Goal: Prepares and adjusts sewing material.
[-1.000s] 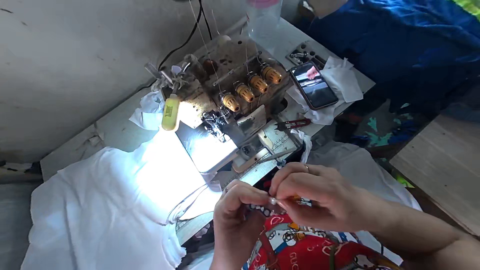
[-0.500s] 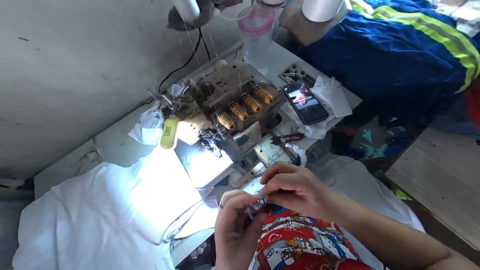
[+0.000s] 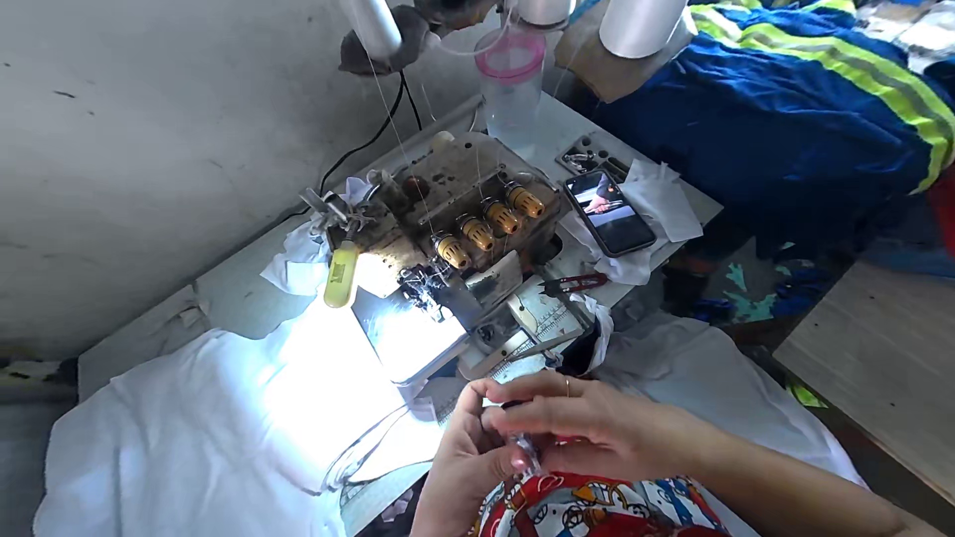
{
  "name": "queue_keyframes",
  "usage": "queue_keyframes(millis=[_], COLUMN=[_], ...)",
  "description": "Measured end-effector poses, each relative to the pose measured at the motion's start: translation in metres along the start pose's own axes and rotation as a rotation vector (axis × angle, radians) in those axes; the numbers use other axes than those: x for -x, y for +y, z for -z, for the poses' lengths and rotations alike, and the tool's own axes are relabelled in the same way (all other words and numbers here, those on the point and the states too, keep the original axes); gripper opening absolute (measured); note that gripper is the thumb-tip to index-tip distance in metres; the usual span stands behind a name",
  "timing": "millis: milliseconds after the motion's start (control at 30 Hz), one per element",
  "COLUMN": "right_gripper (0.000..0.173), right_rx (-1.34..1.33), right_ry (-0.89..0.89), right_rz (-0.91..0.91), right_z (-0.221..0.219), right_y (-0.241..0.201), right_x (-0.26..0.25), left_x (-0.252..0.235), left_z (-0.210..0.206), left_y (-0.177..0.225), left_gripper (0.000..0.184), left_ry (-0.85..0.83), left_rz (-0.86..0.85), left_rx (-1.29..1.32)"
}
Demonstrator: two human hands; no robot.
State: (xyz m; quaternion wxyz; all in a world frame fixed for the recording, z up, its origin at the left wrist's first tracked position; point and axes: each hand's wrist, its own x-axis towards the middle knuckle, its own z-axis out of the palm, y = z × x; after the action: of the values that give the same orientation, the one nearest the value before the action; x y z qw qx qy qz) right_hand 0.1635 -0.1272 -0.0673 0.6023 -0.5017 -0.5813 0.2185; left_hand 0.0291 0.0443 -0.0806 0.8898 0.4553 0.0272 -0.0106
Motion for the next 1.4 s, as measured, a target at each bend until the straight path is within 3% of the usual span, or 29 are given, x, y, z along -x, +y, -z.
queue_keyframes(millis=[133, 233, 367, 467, 600, 767, 933, 1233, 1400], right_gripper=[0.02, 0.021, 0.019, 0.022, 0.021, 0.033, 0.019, 0.018, 0.015], right_rx=[0.034, 0.099, 0.361, 0.694, 0.966, 0.755, 0.766, 1.035, 1.061], right_ry=[-0.048, 0.051, 0.15, 0.288, 0.443, 0.692, 0.597, 0.327, 0.2], right_rz=[-0.011, -0.034, -0.067, -0.199, -0.368, -0.691, -0.799, -1.079, -1.053], right_z=[-0.003, -0.005, 0.011, 0.062, 0.165, 0.257, 0.29, 0.302, 0.304], right_y=[0.002, 0.009, 0.02, 0.031, 0.053, 0.099, 0.131, 0.16, 0.161], right_x=[0.004, 0.006, 0.008, 0.004, -0.007, -0.023, -0.043, -0.081, -0.079], left_x=[0.001, -0.002, -0.003, 0.006, 0.035, 0.066, 0.074, 0.075, 0.078], left_z=[0.004, 0.002, 0.001, 0.008, 0.008, 0.0, -0.002, -0.004, -0.004], left_y=[-0.004, -0.011, -0.026, -0.036, -0.05, -0.076, -0.083, -0.081, -0.083], left_gripper=[0.049, 0.044, 0.045, 0.039, 0.024, 0.022, 0.019, 0.02, 0.02], left_ry=[0.013, 0.077, 0.29, 0.373, 0.34, 0.372, 0.51, 0.53, 0.54], left_rz=[0.074, -0.04, -0.213, -0.253, -0.02, 0.252, 0.227, 0.258, 0.279], left_rx=[-0.053, -0.142, -0.568, -0.728, -0.655, -0.67, -0.566, -0.639, -0.649])
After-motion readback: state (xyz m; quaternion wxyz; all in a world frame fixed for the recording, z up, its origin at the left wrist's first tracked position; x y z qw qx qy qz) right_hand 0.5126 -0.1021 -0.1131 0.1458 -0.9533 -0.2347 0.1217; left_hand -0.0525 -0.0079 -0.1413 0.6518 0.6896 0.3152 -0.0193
